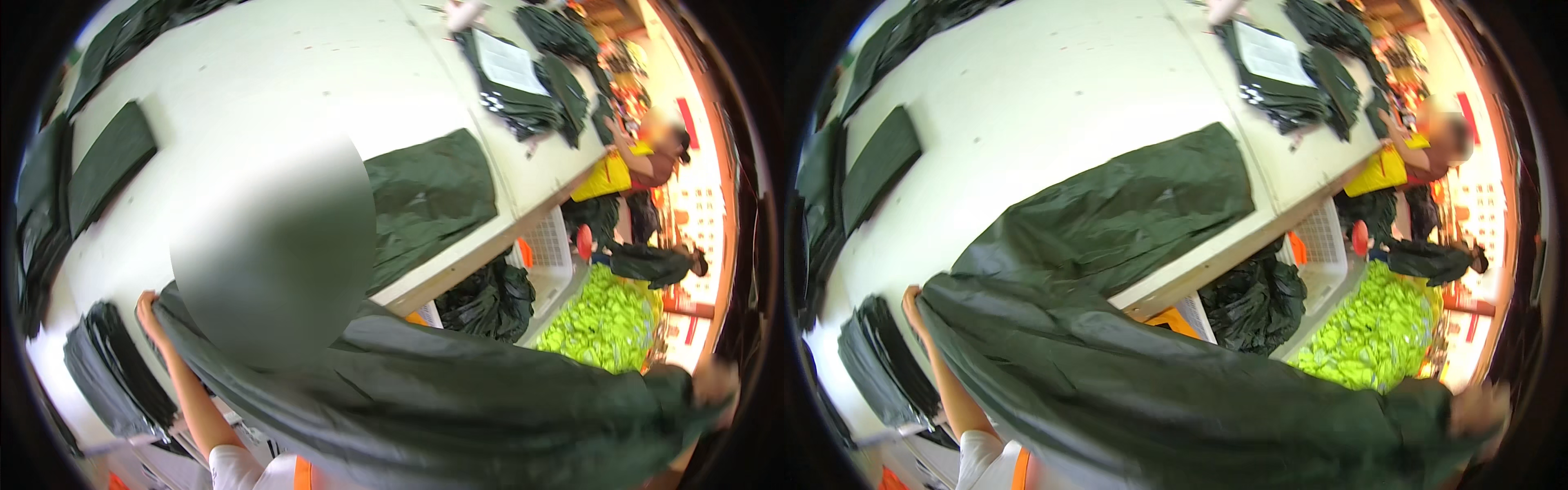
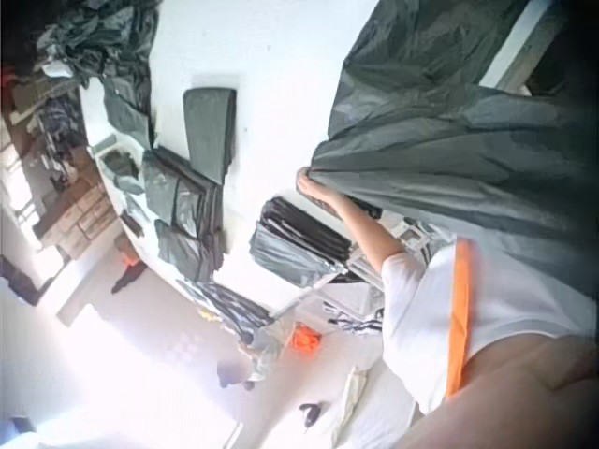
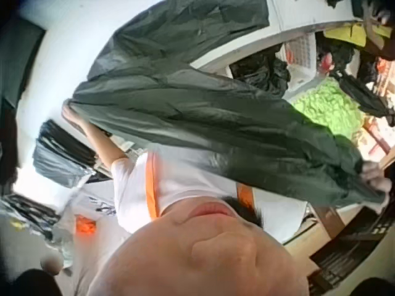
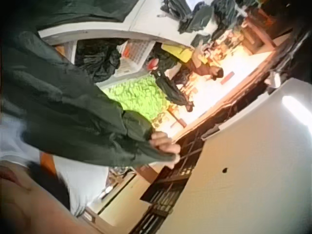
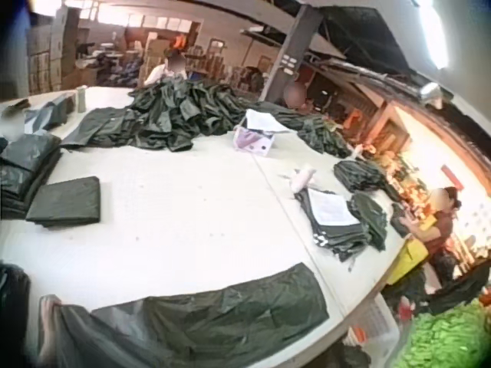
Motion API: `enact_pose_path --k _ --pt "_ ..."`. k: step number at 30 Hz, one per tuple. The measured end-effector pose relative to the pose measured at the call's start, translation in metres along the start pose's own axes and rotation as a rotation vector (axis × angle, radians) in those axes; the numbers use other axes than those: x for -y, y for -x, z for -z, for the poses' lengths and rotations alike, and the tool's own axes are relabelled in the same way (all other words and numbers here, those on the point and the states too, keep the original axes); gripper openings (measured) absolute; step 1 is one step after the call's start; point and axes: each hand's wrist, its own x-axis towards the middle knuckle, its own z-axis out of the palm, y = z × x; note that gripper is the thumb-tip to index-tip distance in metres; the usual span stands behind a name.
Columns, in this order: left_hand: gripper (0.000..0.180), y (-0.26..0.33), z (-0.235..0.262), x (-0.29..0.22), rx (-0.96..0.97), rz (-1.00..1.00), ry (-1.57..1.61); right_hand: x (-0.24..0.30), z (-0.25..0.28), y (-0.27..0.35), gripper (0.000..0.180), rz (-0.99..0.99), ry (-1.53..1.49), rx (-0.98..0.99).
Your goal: The person folds a dark green jacket on a work table. They smooth the fabric, fold the sleeves and body, and place the folded jacket into a plastic bag before stacking it with other packaged items.
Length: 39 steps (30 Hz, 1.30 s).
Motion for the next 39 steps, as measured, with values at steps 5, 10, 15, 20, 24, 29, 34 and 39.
enact_pose_path --k 5,10,15,20,24,29,34,39 --pt "0.030 0.006 -0.048 -0.123 0.235 -0.253 -0.447 -0.244 -0.074 0.035 0.038 -0.786 0.700 0.243" --pt "0.068 0.018 -0.092 -0.230 0.100 -0.280 -0.491 -0.435 -0.146 0.116 0.060 -1.510 0.088 0.618" --pt "0.063 0.118 -0.211 -0.371 0.418 -0.469 -0.821 -0.484 -0.169 0.163 0.065 -0.998 0.238 0.802" --pt "0.114 0.164 -0.256 -0.288 0.525 -0.295 -1.086 -0.456 -0.194 0.188 0.049 -0.662 0.568 0.718" --pt "0.120 0.158 -0.265 -0.306 0.687 -0.201 -1.172 -0.466 -0.193 0.208 0.068 -0.650 0.654 0.550" --pt "0.089 0.170 -0.330 -0.392 0.795 -0.582 -0.759 -0.486 -0.131 0.202 0.102 -1.219 0.327 0.554" --pt "0.097 0.201 -0.437 -0.372 0.887 -0.768 -0.762 -0.463 -0.154 0.215 0.084 -0.981 0.591 0.668" --pt "0.107 0.209 -0.467 -0.354 0.897 -0.719 -0.836 -0.451 -0.149 0.173 0.050 -1.173 0.124 0.752"
